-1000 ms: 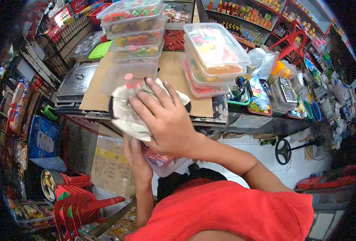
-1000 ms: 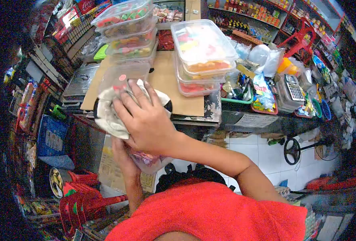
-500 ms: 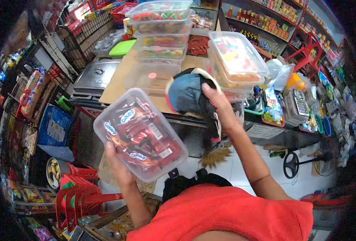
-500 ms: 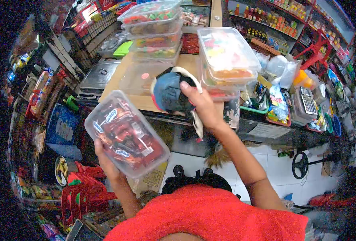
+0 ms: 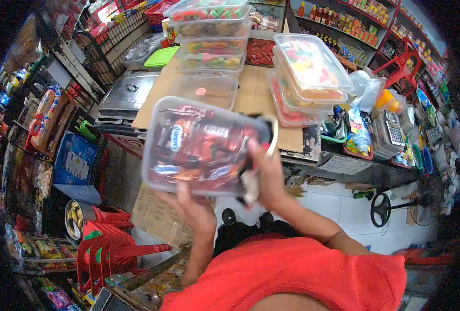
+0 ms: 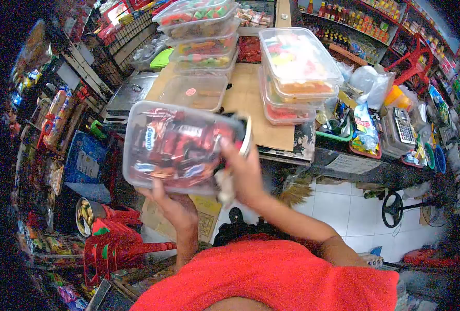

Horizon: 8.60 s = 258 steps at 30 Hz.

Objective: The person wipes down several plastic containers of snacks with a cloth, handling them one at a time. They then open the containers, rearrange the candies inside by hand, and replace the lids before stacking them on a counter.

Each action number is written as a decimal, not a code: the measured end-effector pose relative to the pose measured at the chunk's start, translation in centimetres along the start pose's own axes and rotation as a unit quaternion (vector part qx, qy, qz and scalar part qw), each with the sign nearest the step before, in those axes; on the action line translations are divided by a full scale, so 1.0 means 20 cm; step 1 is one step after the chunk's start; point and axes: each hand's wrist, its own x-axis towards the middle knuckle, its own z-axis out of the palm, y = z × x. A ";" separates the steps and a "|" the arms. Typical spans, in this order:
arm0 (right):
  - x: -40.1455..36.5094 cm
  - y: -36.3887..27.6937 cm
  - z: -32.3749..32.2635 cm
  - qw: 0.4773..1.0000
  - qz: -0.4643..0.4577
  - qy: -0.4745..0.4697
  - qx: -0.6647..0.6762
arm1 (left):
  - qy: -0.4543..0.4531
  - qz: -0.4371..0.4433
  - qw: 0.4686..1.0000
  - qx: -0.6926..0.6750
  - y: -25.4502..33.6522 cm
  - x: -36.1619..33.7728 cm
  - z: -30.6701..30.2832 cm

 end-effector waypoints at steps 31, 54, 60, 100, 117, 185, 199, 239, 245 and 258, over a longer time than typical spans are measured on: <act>-0.10 0.10 -0.07 0.954 0.237 -0.087 0.158 | -0.138 -0.058 0.983 -0.110 -0.04 0.15 -0.06; -0.08 -0.18 -0.24 0.909 0.365 -0.060 0.193 | -0.323 0.160 0.906 0.222 0.09 0.72 0.13; -0.10 -0.42 -0.60 0.983 0.173 0.054 0.000 | -0.446 0.236 0.805 0.313 0.11 1.23 0.48; 0.41 -0.97 -0.63 0.941 0.022 0.076 -0.329 | -0.615 0.446 0.571 0.312 0.12 0.76 0.45; 0.42 -0.94 -0.70 0.976 0.085 0.059 -0.191 | -0.600 -0.183 0.762 0.161 -0.46 0.28 0.82; 0.10 -0.11 -0.13 0.540 -0.414 -0.355 -0.642 | -0.341 -0.126 0.931 -0.020 -0.43 -0.22 0.01; 0.24 -0.11 -0.11 0.583 -0.450 -0.301 -0.606 | -0.315 -0.029 0.949 0.016 -0.21 -0.16 0.01; -0.02 0.00 -0.19 0.890 -0.176 -0.221 -0.357 | -0.183 -0.182 0.954 -0.151 -0.20 0.03 -0.15; 0.26 -0.17 -0.11 0.908 0.079 -0.405 -0.077 | -0.400 -0.204 0.893 0.001 -0.04 0.11 -0.16; 0.14 -0.14 -0.06 0.977 0.034 -0.164 -0.131 | -0.446 -0.288 0.819 -0.216 0.02 0.32 -0.33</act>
